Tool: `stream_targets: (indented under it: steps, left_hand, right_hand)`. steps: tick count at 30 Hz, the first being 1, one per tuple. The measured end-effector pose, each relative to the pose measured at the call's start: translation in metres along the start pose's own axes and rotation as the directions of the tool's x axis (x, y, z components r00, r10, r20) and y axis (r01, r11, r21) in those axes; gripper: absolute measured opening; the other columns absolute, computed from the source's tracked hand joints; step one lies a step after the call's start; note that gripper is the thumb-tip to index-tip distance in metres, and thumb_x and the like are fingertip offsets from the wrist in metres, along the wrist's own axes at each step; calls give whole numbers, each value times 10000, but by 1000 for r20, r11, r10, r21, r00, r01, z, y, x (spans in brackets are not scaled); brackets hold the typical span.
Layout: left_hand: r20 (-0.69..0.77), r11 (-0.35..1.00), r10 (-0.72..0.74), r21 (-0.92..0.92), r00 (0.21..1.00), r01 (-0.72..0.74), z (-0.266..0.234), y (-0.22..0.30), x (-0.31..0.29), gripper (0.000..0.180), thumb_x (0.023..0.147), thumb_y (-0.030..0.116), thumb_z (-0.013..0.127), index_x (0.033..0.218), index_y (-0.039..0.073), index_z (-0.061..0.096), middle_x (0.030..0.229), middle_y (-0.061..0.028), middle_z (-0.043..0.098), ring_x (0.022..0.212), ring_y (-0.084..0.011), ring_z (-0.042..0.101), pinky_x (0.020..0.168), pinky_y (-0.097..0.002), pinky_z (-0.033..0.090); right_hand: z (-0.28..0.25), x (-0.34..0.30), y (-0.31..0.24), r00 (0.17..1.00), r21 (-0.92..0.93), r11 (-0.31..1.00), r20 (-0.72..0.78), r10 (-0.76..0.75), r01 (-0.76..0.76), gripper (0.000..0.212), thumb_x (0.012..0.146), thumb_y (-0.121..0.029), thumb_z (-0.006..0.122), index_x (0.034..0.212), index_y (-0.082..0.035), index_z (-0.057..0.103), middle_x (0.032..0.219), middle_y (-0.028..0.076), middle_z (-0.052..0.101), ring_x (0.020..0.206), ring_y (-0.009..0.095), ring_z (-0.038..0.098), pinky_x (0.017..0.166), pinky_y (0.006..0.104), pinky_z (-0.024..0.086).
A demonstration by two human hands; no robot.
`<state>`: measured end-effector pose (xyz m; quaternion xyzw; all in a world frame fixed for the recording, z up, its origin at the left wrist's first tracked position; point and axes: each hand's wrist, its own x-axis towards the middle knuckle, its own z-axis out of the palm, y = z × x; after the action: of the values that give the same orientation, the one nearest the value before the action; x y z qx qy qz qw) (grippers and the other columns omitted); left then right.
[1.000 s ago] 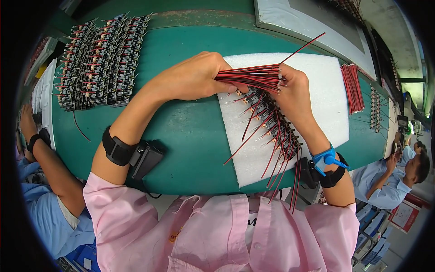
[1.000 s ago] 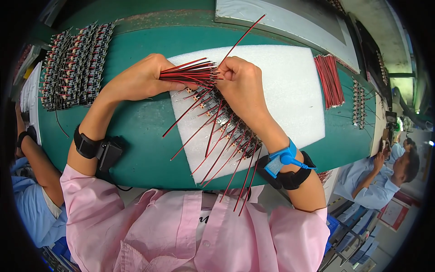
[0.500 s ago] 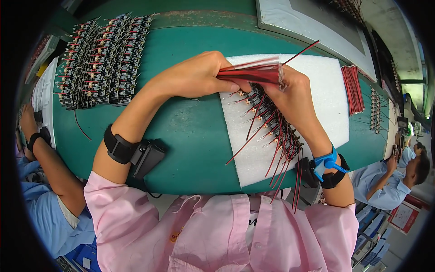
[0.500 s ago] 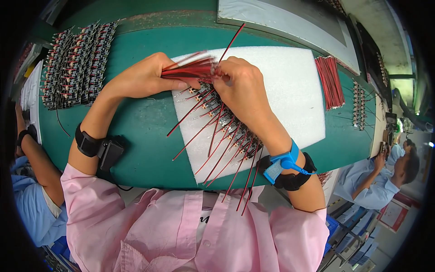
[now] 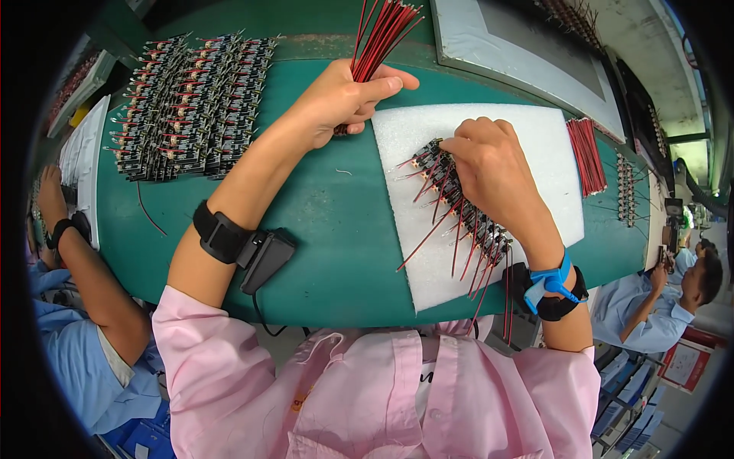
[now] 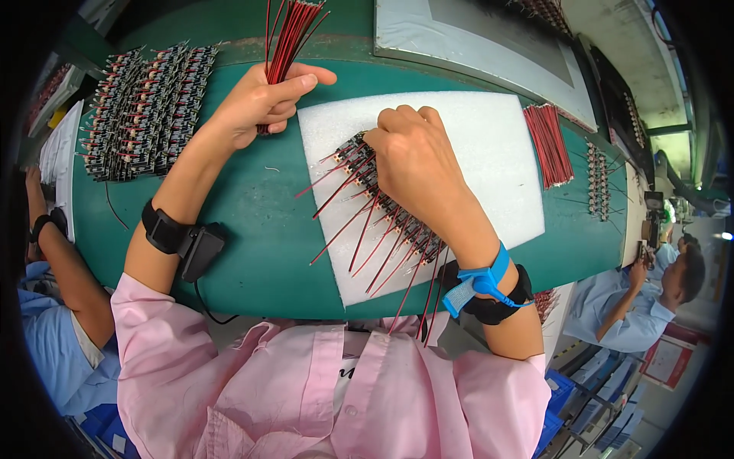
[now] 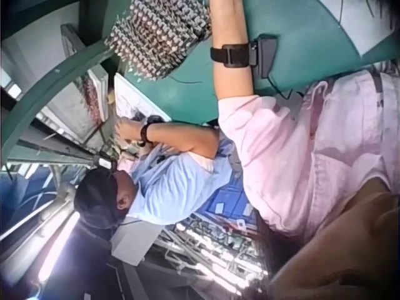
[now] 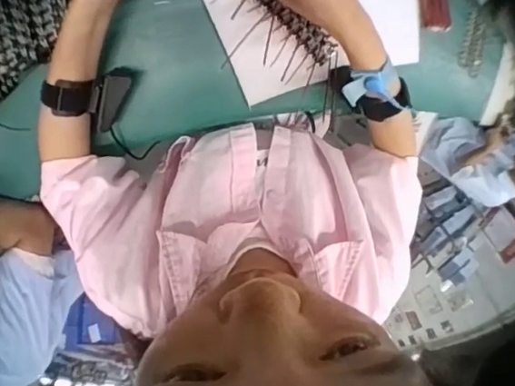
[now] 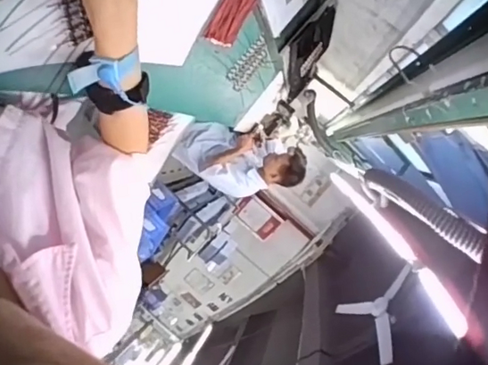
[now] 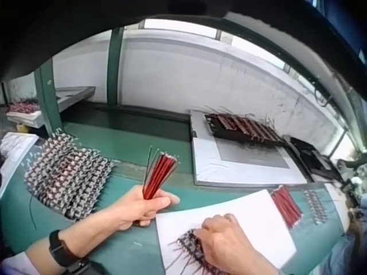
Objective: The person is manually inserting individual red wires into a connector block assembly on an electronics production line.
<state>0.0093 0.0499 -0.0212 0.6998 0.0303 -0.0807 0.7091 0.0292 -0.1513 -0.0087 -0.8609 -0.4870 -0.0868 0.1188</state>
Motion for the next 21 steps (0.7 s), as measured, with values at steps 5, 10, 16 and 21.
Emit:
stream_targets:
  steps: [5, 10, 16, 21]
  left_hand:
    - [19, 998, -66, -13, 998, 66, -5, -3, 1, 274, 790, 238, 537, 938, 9, 556, 479, 95, 247, 383, -12, 214, 346, -186, 191]
    - [112, 993, -98, 77, 989, 90, -2, -1, 0, 269, 774, 249, 557, 893, 8, 560, 475, 85, 267, 382, -18, 216, 341, -188, 191]
    - [129, 955, -123, 284, 984, 82, -5, 1, -4, 238, 734, 243, 587, 793, 14, 569, 466, 60, 308, 372, -33, 252, 332, -201, 201]
    - [154, 906, -108, 422, 982, 34, -9, -3, -10, 192, 701, 206, 601, 698, 17, 570, 443, 36, 339, 347, -56, 278, 320, -229, 198]
  right_hand:
    - [0, 2, -6, 1000, -78, 997, 1, -19, 19, 188, 603, 63, 522, 761, -6, 597, 711, 89, 537, 710, 240, 499, 681, 323, 378]
    - [1, 0, 3, 998, 19, 1000, -68, 11, -9, 168, 642, 47, 500, 770, -6, 596, 717, 97, 547, 705, 225, 507, 634, 315, 389]
    - [-43, -44, -1, 900, 338, 913, -285, 331, -229, 77, 714, -20, 512, 748, 7, 575, 713, 97, 571, 611, 160, 528, 514, 278, 389]
    - [-56, -131, -23, 580, 731, 203, 308, 754, -652, 148, 786, -132, 504, 795, 12, 539, 711, 110, 593, 388, 127, 486, 382, 209, 390]
